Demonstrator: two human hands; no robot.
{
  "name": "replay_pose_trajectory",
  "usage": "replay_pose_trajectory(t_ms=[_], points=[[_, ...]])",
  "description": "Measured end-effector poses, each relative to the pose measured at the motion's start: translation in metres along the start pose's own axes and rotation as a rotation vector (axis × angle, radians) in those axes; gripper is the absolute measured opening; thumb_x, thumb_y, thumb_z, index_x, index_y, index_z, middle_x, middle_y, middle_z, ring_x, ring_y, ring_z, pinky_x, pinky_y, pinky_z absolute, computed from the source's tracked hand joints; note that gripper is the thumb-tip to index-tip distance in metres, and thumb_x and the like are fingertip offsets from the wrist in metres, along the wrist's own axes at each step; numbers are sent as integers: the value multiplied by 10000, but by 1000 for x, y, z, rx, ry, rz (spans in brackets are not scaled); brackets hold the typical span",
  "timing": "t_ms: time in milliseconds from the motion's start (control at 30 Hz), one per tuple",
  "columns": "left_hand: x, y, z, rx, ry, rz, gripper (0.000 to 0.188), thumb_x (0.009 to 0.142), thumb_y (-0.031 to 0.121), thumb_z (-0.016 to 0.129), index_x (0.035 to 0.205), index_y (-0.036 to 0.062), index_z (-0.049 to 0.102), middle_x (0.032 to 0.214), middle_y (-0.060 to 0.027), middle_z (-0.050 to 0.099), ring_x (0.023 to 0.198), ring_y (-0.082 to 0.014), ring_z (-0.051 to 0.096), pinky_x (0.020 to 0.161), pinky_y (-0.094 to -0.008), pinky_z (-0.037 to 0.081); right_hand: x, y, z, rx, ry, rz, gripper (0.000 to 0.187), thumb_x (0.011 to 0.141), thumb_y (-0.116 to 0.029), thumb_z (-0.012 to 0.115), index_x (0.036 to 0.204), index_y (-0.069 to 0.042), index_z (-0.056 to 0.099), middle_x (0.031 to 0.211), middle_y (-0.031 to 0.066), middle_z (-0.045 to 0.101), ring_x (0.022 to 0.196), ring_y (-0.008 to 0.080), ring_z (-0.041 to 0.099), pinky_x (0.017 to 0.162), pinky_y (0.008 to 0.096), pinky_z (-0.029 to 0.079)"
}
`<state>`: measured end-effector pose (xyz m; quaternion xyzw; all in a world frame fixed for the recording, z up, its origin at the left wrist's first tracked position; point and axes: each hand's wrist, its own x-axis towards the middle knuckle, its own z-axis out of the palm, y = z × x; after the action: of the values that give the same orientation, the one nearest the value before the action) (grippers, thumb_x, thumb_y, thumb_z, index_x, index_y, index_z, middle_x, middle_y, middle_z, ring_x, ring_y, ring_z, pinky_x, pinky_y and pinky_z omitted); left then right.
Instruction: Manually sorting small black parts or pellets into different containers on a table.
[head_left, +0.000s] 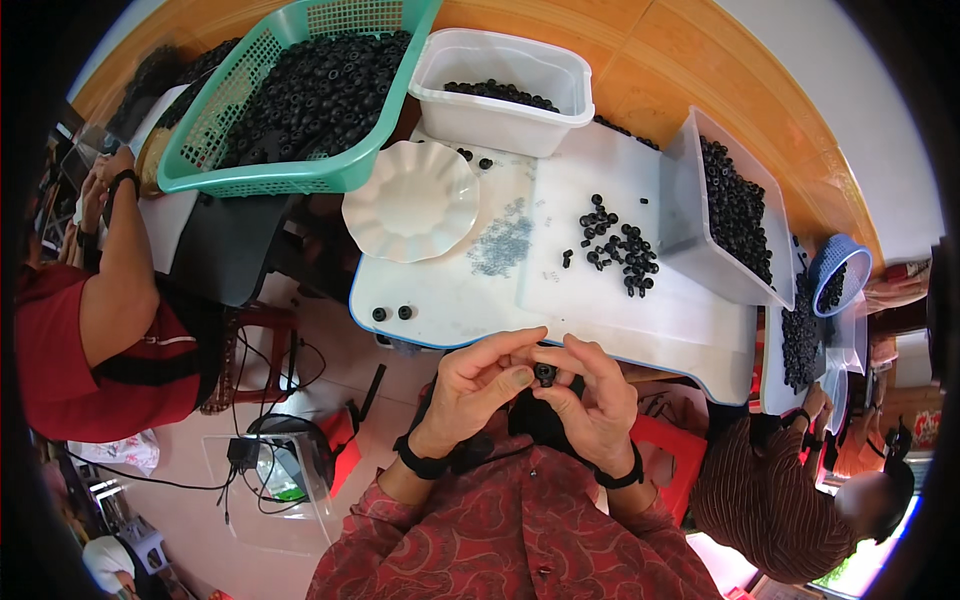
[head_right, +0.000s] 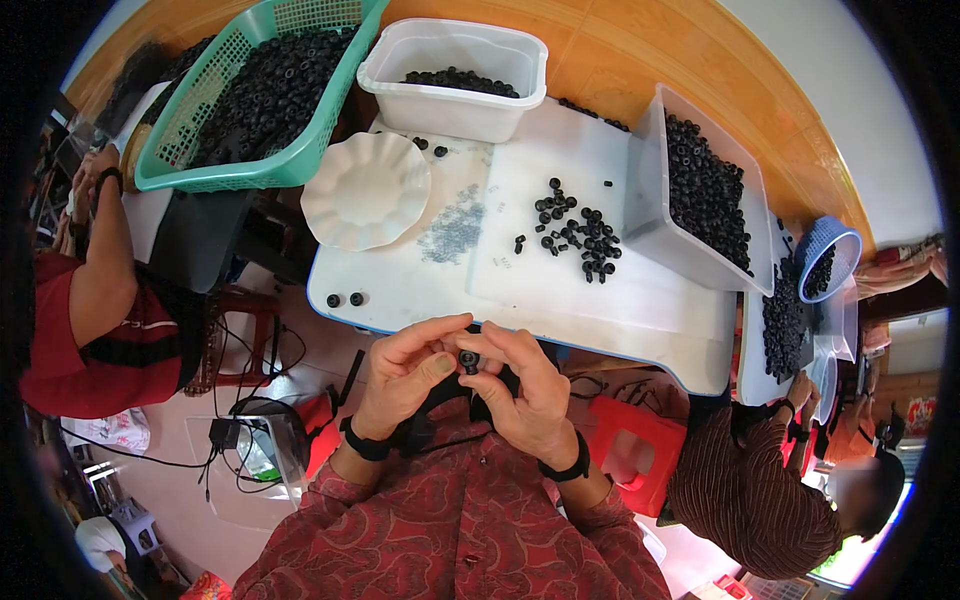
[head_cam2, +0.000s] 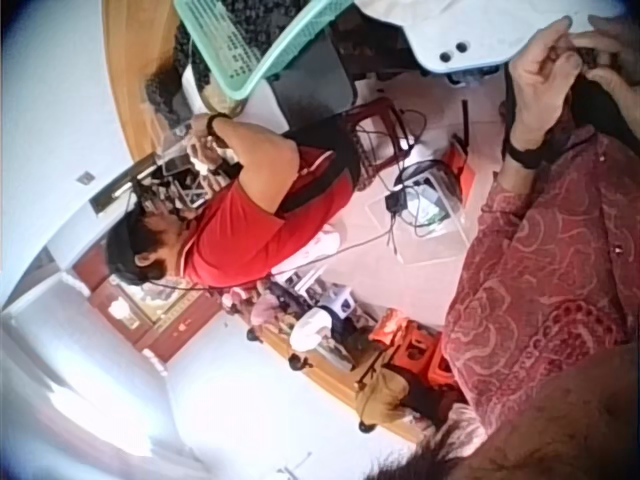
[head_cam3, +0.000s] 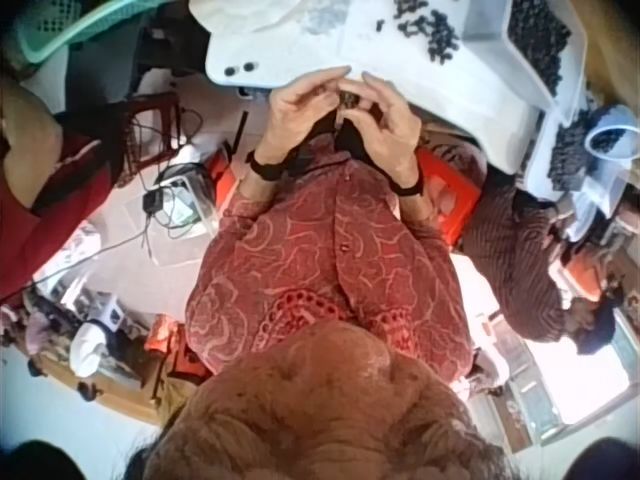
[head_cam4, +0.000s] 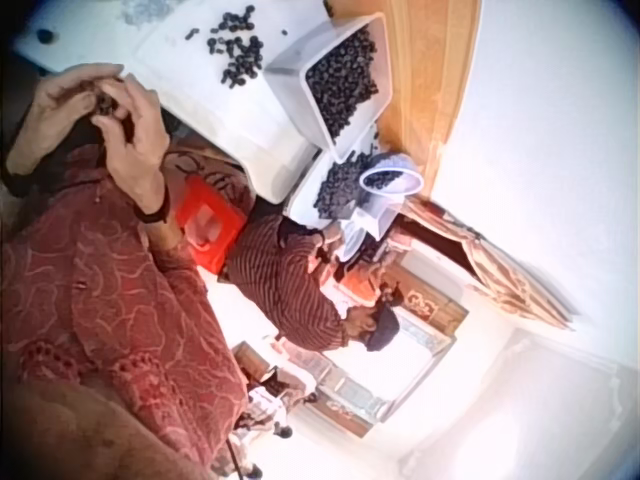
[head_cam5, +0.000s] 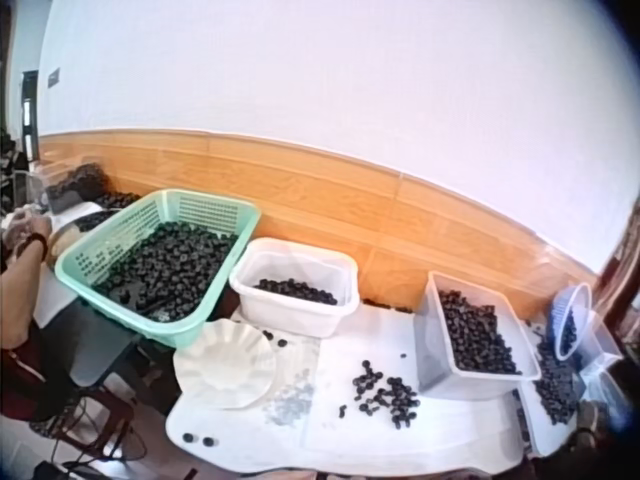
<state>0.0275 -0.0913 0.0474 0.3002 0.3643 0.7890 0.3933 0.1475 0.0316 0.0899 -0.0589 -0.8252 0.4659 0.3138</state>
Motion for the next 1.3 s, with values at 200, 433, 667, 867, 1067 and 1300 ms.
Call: replay_pose_trajectory(t_ms=[200, 433, 667, 867, 1067, 1300], points=[[2, -4, 3, 25, 85, -60, 405, 931, -13, 601, 1331, -26, 539, 1018, -46, 659, 857, -73, 583, 771, -215, 487, 2, 1, 3, -97, -29, 38, 628, 784, 39, 736, 1355, 7, 476, 1105, 125, 704, 706, 160, 567, 669, 261, 498], [3, -8, 3, -77, 174, -152, 349, 944, 20, 602, 1290, -15, 581, 1022, -50, 672, 865, -65, 577, 756, -210, 486, 5, -1, 9, -121, 67, 55, 413, 755, 58, 761, 1144, 1, 632, 1048, 133, 654, 765, 171, 626, 677, 267, 527], [3, -9, 2, -254, 190, -179, 260, 964, 18, 559, 1212, -45, 604, 1020, -115, 684, 876, -152, 669, 803, -269, 561, -1, 5, 15, -92, 142, 110, 206, 777, 72, 742, 959, 12, 666, 959, 98, 610, 777, 155, 643, 638, 250, 538], [4, -17, -4, -388, 187, -191, 231, 973, 32, 544, 1179, -63, 592, 942, -123, 681, 843, -181, 691, 819, -354, 601, 2, 1, 16, -66, 148, 186, 158, 827, 63, 694, 973, 10, 661, 970, 90, 605, 808, 147, 621, 693, 243, 507], [5, -19, -7, -473, 200, -227, 233, 978, 47, 544, 1180, -61, 587, 901, -113, 675, 828, -182, 694, 826, -374, 606, 1, 10, 15, 60, 145, 219, 139, 857, 58, 669, 991, 21, 660, 986, 91, 607, 807, 136, 633, 698, 236, 521], [6, -22, -8, -557, 199, -251, 241, 987, 69, 533, 1187, -61, 572, 949, -127, 675, 828, -181, 694, 813, -396, 612, -2, 16, 17, 224, 179, 304, 141, 869, 57, 658, 1006, 26, 654, 999, 77, 600, 856, 117, 609, 720, 222, 499]])
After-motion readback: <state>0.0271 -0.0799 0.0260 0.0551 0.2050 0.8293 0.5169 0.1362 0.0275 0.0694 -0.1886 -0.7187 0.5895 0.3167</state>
